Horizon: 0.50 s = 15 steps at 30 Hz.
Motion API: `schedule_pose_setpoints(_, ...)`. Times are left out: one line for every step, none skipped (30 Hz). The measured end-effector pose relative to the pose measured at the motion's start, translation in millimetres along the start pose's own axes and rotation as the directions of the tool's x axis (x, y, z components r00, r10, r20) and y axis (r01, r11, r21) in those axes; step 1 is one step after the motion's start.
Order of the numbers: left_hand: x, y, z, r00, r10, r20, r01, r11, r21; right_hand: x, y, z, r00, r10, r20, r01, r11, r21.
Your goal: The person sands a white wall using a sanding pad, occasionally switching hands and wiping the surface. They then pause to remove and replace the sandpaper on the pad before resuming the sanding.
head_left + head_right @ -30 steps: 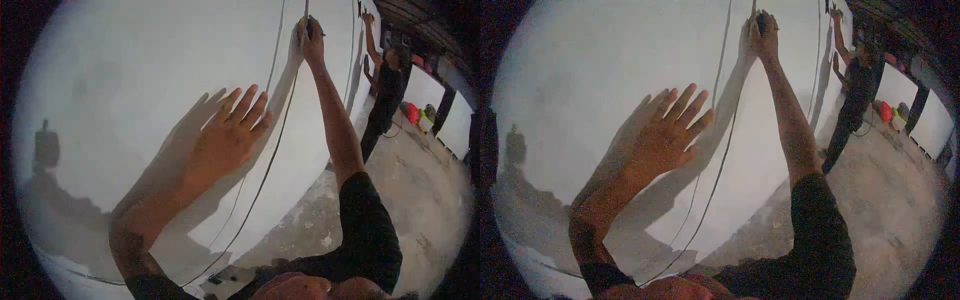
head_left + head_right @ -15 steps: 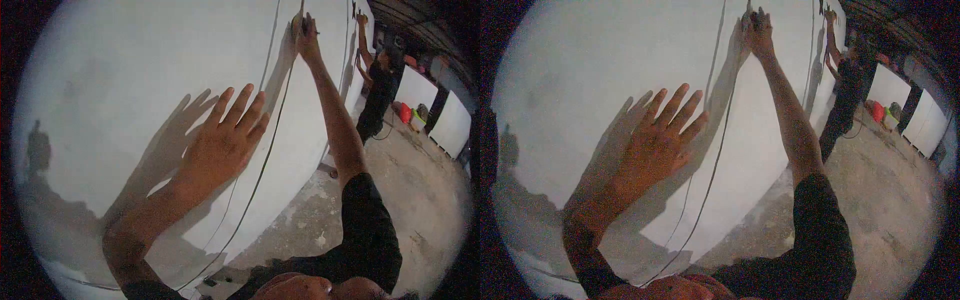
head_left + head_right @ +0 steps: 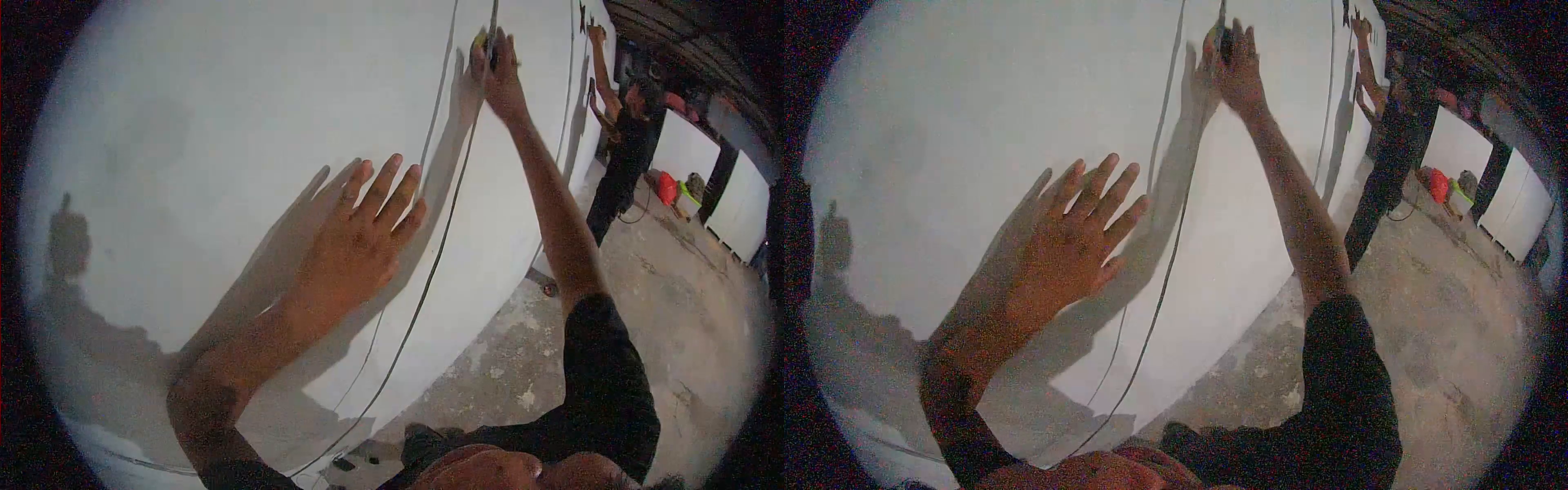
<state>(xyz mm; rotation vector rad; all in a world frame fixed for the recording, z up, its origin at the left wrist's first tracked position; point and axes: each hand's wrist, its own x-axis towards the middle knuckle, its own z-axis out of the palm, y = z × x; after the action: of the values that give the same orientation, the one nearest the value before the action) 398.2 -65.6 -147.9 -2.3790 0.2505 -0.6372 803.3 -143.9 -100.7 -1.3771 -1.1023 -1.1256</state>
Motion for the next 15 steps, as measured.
schedule_pose_setpoints(1, -3, 6, 1.0, 0.005, 0.002, -0.005, 0.999, 0.039, -23, -24, -5, 0.988, 0.089, 0.123, -0.106, 0.985, 0.139)
schedule_pose_setpoints(4, -4, 1, 1.0, 0.014, 0.004, -0.014, 0.997, 0.082, -38, -30, -9, 0.989, 0.07, 0.13, -0.069, 0.998, -0.011)
schedule_pose_setpoints(3, -4, 0, 1.0, 0.013, 0.004, -0.013, 0.997, 0.08, -48, -33, -10, 0.988, 0.085, 0.131, -0.086, 0.996, 0.003)
schedule_pose_setpoints(6, -5, -7, 0.999, 0.005, 0.034, -0.006, 0.999, 0.043, -48, -34, -13, 0.986, 0.101, 0.13, -0.103, 0.995, 0.014)
schedule_pose_setpoints(9, -5, -13, 0.998, 0.001, 0.064, -0.002, 1.0, 0.012, -35, -30, -14, 0.987, 0.103, 0.125, -0.105, 0.994, 0.014)
schedule_pose_setpoints(9, -4, -14, 0.998, 0.011, 0.066, -0.012, 1.0, 0.013, -16, -23, -13, 0.987, 0.136, 0.082, -0.14, 0.989, 0.055)
schedule_pose_setpoints(7, 4, -17, 0.998, 0.004, 0.062, -0.006, 0.999, 0.037, -2, -17, -19, 0.985, 0.169, 0.039, -0.172, 0.98, 0.1)
schedule_pose_setpoints(6, 5, -17, 0.998, -0.003, 0.056, 0.0, 0.998, 0.061, 16, -9, -23, 0.984, 0.174, 0.032, -0.177, 0.979, 0.098)
schedule_pose_setpoints(7, 3, -13, 0.998, 0.005, 0.059, -0.009, 0.998, 0.059, 34, 2, -28, 0.978, 0.167, 0.129, -0.193, 0.954, 0.231)
schedule_pose_setpoints(6, 3, -9, 0.999, -0.004, 0.04, 0.002, 0.998, 0.06, 41, 8, -32, 0.964, 0.143, 0.224, -0.218, 0.909, 0.356)
schedule_pose_setpoints(14, -4, -5, 1.0, -0.015, 0.022, 0.014, 0.998, 0.059, 47, 20, -26, 0.962, 0.151, 0.227, -0.225, 0.908, 0.354)
schedule_pose_setpoints(13, -4, -4, 1.0, -0.011, 0.024, 0.009, 0.999, 0.052, 41, 24, -24, 0.985, 0.071, 0.16, -0.105, 0.97, 0.22)
schedule_pose_setpoints(17, -7, -4, 0.999, -0.012, 0.038, 0.011, 1.0, 0.023, 38, 30, -20, 0.994, -0.024, 0.111, 0.016, 0.997, 0.076)
schedule_pose_setpoints(15, -7, -3, 0.998, -0.017, 0.053, 0.018, 1.0, -0.004, 22, 34, -12, 0.993, -0.025, 0.118, 0.016, 0.997, 0.076)
schedule_pose_setpoints(19, -11, -7, 0.998, -0.02, 0.055, 0.02, 1.0, -0.007, 5, 40, -3, 0.992, -0.114, 0.062, 0.115, 0.993, -0.025)
